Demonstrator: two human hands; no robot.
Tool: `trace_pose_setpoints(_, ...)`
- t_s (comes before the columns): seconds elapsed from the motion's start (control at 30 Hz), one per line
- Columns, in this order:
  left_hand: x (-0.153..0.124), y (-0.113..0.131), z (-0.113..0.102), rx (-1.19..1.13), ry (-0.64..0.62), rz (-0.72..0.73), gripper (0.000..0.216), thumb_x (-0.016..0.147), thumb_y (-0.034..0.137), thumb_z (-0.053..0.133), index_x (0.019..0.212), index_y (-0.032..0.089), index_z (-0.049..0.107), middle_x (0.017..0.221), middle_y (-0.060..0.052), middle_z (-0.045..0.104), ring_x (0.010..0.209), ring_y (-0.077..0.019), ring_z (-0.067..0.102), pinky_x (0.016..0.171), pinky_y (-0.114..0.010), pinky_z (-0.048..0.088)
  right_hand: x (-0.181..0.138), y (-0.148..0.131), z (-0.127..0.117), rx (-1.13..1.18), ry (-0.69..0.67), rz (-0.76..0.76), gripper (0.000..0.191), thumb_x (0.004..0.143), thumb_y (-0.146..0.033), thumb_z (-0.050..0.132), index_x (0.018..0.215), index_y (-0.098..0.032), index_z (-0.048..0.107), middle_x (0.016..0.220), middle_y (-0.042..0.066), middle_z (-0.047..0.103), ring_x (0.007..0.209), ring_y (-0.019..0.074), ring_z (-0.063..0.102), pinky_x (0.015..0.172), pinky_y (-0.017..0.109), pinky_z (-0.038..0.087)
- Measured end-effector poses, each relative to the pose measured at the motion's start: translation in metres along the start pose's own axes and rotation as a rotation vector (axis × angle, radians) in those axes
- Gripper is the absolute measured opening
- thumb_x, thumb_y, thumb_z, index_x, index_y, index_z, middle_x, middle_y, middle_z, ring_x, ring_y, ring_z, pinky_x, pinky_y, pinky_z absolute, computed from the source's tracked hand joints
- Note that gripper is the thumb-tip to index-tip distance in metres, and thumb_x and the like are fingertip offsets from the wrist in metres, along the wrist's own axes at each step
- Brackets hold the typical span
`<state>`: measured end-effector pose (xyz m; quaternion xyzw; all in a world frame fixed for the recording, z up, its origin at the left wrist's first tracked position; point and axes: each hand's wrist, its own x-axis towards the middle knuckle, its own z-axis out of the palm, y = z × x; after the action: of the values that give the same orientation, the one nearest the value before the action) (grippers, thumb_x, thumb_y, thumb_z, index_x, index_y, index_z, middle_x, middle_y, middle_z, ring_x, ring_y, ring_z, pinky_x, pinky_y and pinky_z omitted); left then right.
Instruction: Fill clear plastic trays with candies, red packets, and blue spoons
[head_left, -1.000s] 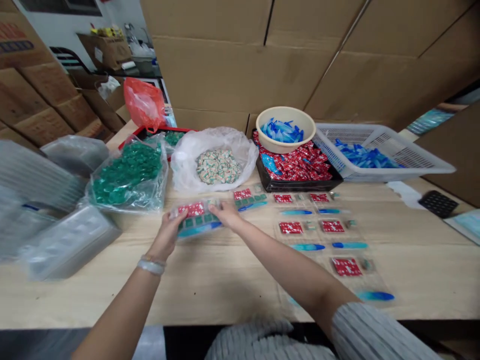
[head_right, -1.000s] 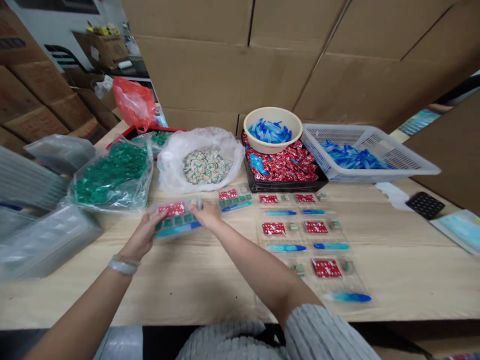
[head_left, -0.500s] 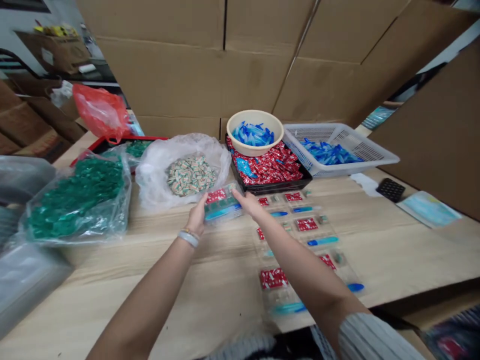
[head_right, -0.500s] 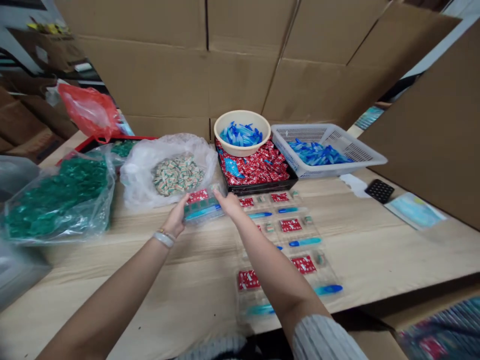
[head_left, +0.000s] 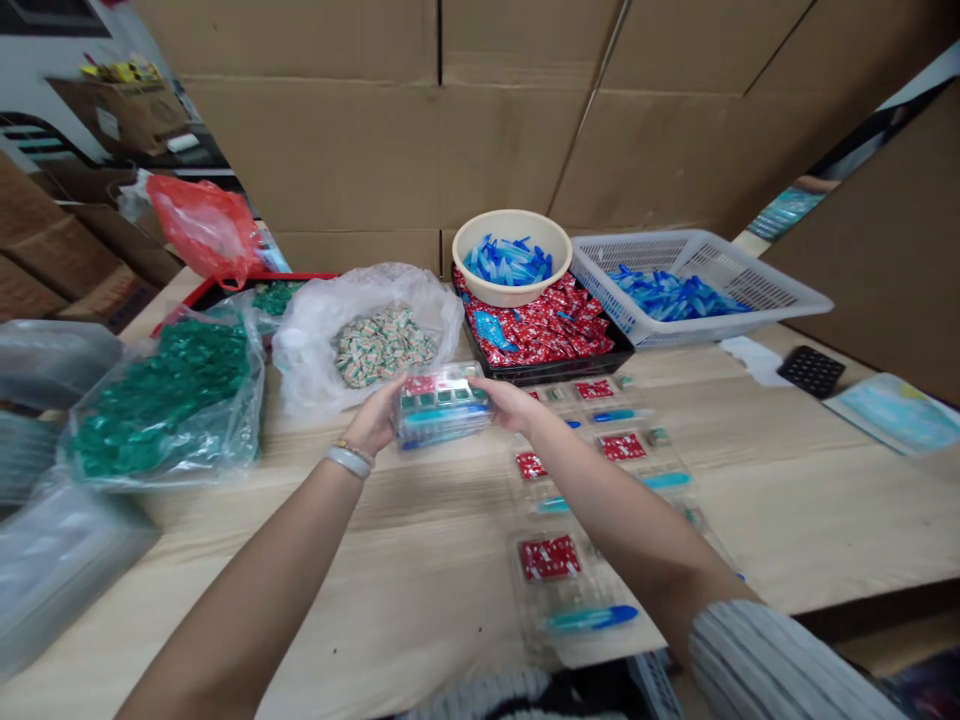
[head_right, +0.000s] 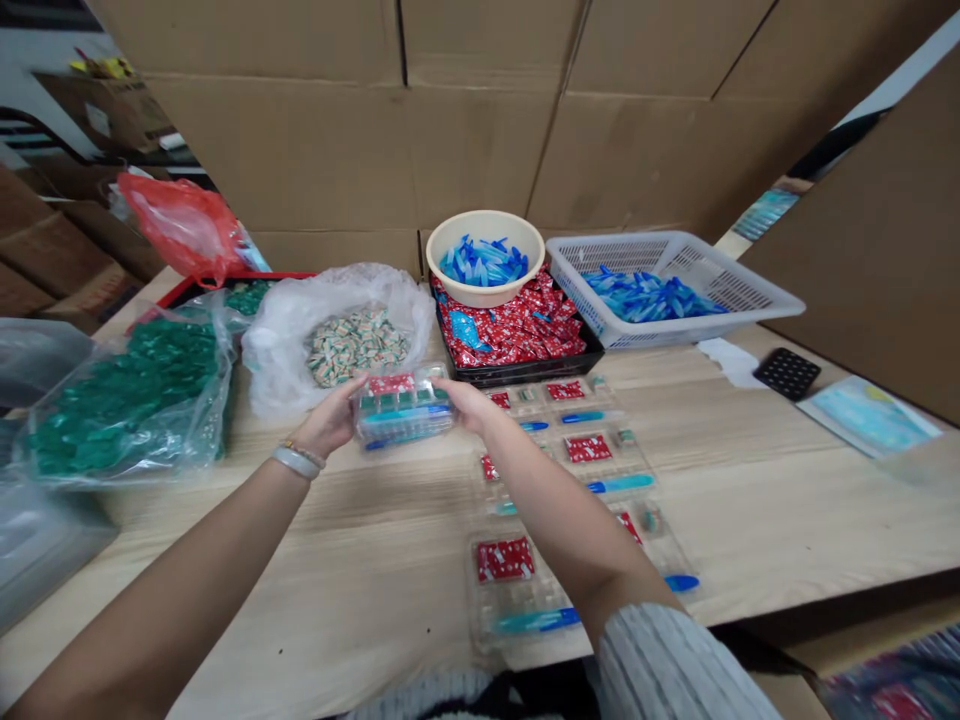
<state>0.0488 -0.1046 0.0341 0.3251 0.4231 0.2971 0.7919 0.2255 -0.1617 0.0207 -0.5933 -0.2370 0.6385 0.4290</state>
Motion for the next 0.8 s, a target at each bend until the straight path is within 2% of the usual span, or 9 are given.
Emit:
trace_pose_setpoints(0.1, 0.003, -0.004, -0.004, 0.070, -0.020, 0.015, 0.029, 0.068, 0.031, 0.063, 0.090, 0.013, 0.062, 0.080, -0.005, 0.068, 0.069, -0.0172, 0.063, 0.066, -0.028, 0.049, 0.003, 0.001, -0.001, 0.016, 0.104, 0.032, 0.028, 0.080, -0.038, 0.049, 0.082, -0.012, 0.060, 0.071, 0.004, 0.065, 0.059, 0.0123, 0.059, 0.062, 0.026, 0.048)
trace_pose_setpoints(0.17, 0.003, -0.007, -0.005, 0.133, 0.011, 0.005, 0.030, 0.066, 0.029, 0.065, 0.090, 0.012, 0.062, 0.083, -0.007, 0.068, 0.070, -0.0176, 0.063, 0.065, -0.028, 0.048, 0.005, 0.001, 0.000, 0.006, 0.146, 0.032, 0.026, 0.078, -0.037, 0.053, 0.078, -0.012, 0.059, 0.066, 0.004, 0.064, 0.055, 0.0117, 0.057, 0.058, 0.025, 0.047)
trace_pose_setpoints(0.37, -0.006, -0.002, 0.000, 0.196, 0.074, 0.037, 0.020, 0.067, 0.025, 0.064, 0.082, 0.012, 0.064, 0.076, -0.005, 0.068, 0.067, -0.0150, 0.061, 0.062, -0.023, 0.046, 0.002, -0.005, 0.009, 0.010, 0.133, 0.019, 0.023, 0.073, -0.035, 0.060, 0.072, -0.013, 0.059, 0.058, 0.002, 0.062, 0.052, 0.0123, 0.056, 0.055, 0.024, 0.047)
trace_pose_setpoints(0.6, -0.009, -0.001, -0.002, 0.194, 0.118, 0.045, 0.030, 0.061, 0.022, 0.069, 0.088, 0.012, 0.060, 0.074, -0.006, 0.067, 0.065, -0.0172, 0.061, 0.061, -0.028, 0.047, 0.000, -0.010, 0.012, -0.027, 0.139, 0.058, 0.026, 0.073, -0.039, 0.059, 0.076, -0.013, 0.059, 0.052, 0.001, 0.058, 0.047, 0.0119, 0.053, 0.053, 0.026, 0.047)
trace_pose_setpoints(0.7, -0.010, 0.002, -0.005, 0.186, 0.103, 0.054, 0.032, 0.061, 0.026, 0.069, 0.089, 0.013, 0.060, 0.075, -0.005, 0.067, 0.066, -0.0175, 0.061, 0.062, -0.027, 0.047, 0.003, -0.013, 0.012, -0.056, 0.157, 0.083, 0.028, 0.073, -0.042, 0.058, 0.078, -0.014, 0.057, 0.052, -0.001, 0.056, 0.046, 0.0116, 0.051, 0.052, 0.027, 0.046)
trace_pose_setpoints(0.8, -0.009, 0.005, -0.009, 0.211, 0.155, 0.078, 0.039, 0.062, 0.034, 0.069, 0.095, 0.017, 0.058, 0.078, -0.003, 0.067, 0.069, -0.0163, 0.061, 0.060, -0.024, 0.045, 0.004, -0.017, 0.011, -0.083, 0.170, 0.105, 0.032, 0.073, -0.046, 0.056, 0.082, -0.016, 0.057, 0.057, 0.000, 0.056, 0.049, 0.0116, 0.051, 0.055, 0.029, 0.045)
